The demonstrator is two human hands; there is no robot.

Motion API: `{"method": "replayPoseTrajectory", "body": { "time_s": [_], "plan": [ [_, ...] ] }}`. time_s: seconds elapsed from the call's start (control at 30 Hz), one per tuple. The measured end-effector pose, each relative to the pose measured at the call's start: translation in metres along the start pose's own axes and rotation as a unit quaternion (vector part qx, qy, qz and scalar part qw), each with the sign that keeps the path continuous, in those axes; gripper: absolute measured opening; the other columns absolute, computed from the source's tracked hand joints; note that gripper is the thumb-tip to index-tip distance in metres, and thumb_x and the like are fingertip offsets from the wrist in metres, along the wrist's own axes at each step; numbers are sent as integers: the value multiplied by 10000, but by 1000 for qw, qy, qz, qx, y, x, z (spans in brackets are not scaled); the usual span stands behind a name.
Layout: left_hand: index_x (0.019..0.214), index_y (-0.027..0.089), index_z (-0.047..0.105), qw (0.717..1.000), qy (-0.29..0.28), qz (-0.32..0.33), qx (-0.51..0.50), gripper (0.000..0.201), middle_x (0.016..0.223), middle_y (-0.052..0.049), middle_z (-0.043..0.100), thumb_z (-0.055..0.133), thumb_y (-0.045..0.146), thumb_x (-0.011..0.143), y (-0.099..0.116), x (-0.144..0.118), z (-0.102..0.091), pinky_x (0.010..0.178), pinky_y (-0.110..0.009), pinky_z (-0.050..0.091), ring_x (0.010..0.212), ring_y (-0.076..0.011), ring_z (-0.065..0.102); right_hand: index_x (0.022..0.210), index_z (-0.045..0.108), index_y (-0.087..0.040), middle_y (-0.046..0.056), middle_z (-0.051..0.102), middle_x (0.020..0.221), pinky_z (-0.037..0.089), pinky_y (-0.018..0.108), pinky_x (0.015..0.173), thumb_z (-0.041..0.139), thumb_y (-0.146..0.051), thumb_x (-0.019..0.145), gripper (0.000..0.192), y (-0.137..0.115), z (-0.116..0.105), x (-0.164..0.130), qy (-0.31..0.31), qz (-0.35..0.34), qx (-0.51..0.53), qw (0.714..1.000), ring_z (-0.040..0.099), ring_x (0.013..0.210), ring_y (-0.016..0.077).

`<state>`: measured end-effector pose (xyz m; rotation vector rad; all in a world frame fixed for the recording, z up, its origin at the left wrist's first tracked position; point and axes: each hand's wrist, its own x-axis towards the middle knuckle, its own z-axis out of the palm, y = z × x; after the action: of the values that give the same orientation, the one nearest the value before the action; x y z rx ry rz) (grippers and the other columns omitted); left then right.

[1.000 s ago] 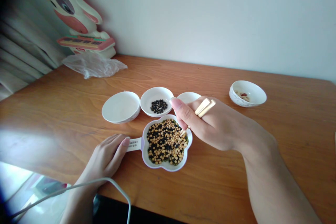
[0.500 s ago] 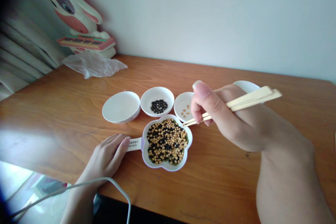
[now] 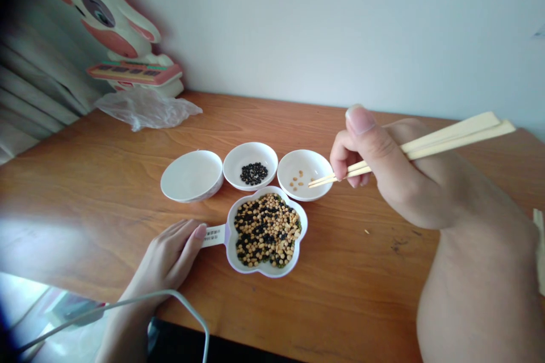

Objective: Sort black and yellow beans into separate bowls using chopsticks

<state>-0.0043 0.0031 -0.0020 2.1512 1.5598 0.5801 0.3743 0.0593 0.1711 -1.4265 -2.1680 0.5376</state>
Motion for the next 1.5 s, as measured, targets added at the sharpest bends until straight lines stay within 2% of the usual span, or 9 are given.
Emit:
{"method": "replayPoseTrajectory", "body": {
  "time_s": [0.27, 0.67, 0.8, 0.9, 1.07, 1.27, 1.5],
  "plan": [
    [848, 235, 542, 1000, -7, -4, -2, 356, 825, -16, 631, 387, 404, 1121, -1, -1, 0, 750, -331, 426, 774, -197, 599, 811, 668, -237, 18, 663, 734, 424, 344, 663, 115, -701, 1054, 762, 2, 3, 1, -7, 38, 8, 999, 574, 676, 149],
    [853, 243, 548, 1000, -4, 2, 4, 353, 827, -20, 648, 381, 402, 1120, -3, 0, 0, 750, -328, 439, 772, -207, 613, 764, 676, -271, 13, 640, 711, 373, 354, 633, 146, -629, 1083, 715, -2, 3, -3, -7, -13, 16, 1000, 518, 665, 181],
    [849, 244, 536, 1000, -2, 11, 11, 347, 815, -20, 650, 375, 389, 1119, -2, 0, 0, 732, -324, 445, 752, -209, 615, 794, 669, -265, 14, 640, 757, 389, 356, 677, 139, -602, 1094, 697, -8, 0, -6, -14, -26, 38, 999, 537, 714, 181],
    [818, 242, 505, 1000, 0, 13, 17, 348, 795, -19, 644, 382, 373, 1116, -1, 0, -1, 721, -321, 444, 731, -205, 610, 789, 659, -254, 15, 614, 730, 374, 351, 686, 182, -577, 1104, 656, -16, 5, -8, -51, -39, 58, 996, 524, 698, 175],
    [817, 241, 514, 1000, 2, 11, 21, 330, 792, -22, 646, 399, 346, 1108, 0, -1, -1, 714, -320, 437, 741, -207, 602, 786, 652, -241, 6, 628, 725, 395, 329, 700, 259, -603, 1093, 616, -33, 26, -6, -183, 6, 98, 978, 549, 691, 164],
    [837, 236, 527, 1000, -3, 6, 13, 350, 821, -23, 642, 379, 378, 1121, 0, 0, -2, 749, -331, 433, 763, -205, 600, 819, 643, -211, 3, 631, 729, 376, 331, 676, 243, -632, 1085, 639, -56, 38, 1, -280, 20, 111, 953, 562, 687, 155],
    [826, 237, 506, 1000, -6, 1, 17, 360, 803, -20, 633, 368, 388, 1123, 1, 0, -2, 737, -333, 424, 747, -206, 579, 783, 600, -194, -20, 549, 669, 338, 326, 644, 319, -619, 1079, 589, -55, 47, 3, -294, 6, 89, 952, 492, 622, 129]
  ]
}}
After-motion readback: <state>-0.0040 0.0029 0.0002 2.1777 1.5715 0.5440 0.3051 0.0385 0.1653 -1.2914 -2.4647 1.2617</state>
